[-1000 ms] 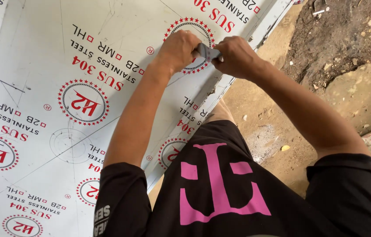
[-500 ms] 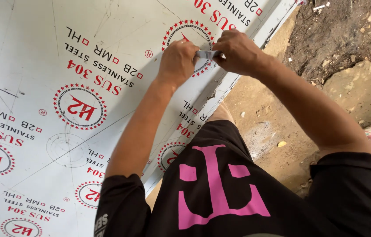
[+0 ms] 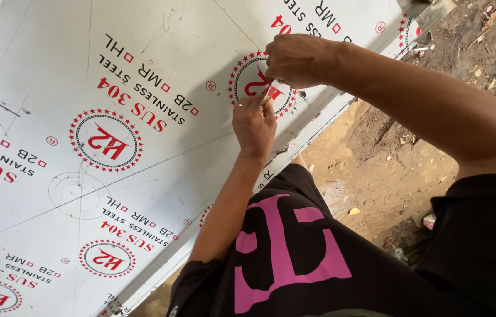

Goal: Marking and scribing lines on a stainless steel sheet using a utility knife and a small metal scraper.

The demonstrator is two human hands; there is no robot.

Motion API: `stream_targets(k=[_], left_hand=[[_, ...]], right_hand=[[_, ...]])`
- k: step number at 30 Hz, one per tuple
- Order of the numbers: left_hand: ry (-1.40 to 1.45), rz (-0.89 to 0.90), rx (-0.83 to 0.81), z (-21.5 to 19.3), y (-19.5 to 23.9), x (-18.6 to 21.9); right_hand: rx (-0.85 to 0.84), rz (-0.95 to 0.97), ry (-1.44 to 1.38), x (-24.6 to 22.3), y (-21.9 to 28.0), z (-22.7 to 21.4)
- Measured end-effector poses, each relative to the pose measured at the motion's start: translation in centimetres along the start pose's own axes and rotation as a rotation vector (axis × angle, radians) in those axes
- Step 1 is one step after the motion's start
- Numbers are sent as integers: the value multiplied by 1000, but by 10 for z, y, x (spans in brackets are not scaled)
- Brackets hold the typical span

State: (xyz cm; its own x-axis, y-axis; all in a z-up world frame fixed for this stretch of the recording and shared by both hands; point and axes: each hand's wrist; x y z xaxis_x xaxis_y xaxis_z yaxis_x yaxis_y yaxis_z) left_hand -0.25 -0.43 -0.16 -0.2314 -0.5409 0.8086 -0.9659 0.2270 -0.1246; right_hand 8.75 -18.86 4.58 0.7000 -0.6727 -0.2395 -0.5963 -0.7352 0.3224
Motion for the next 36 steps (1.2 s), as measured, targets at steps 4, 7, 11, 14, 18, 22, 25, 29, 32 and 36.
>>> stream_targets(k=[4,7,11,14,18,22,25,29,32,36], left_hand=[[17,66,-125,-7,-14,-11],[8,154,-310,-12,-32,-19],[33,337,-588,-14,-63,-32],[40,448,-729,-12,-84,-29],[-27,496,-846,-14,-92,-21],[-71,494,-851,-11,-86,-25],[-26,469,-730,-16,-70,-27],[23,367,-463,-18,-44,-23],[23,260,-266,-11,-19,-19],[23,126,-113,2,-3,-13]], right_hand=[[-54,116,-24,-4,22,25],[98,193,-111,-21,49,48],[353,351,-259,-56,66,67],[439,467,-350,-78,71,83],[554,543,-387,-100,71,76],[571,586,-350,-100,71,79],[536,513,-311,-84,71,81],[478,287,-172,-47,65,62],[333,158,-49,-20,47,40],[196,57,51,-10,23,-3]])
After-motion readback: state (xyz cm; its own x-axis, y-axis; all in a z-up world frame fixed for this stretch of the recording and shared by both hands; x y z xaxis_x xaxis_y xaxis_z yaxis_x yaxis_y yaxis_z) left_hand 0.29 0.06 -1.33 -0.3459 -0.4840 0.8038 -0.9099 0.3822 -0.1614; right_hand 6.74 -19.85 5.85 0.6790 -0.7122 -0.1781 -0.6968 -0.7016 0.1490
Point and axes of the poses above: each hand's wrist, its own y-axis away from the middle knuckle, its own z-axis out of the palm, x = y × z, and after that the axes turned 3 degrees about y, right-handed
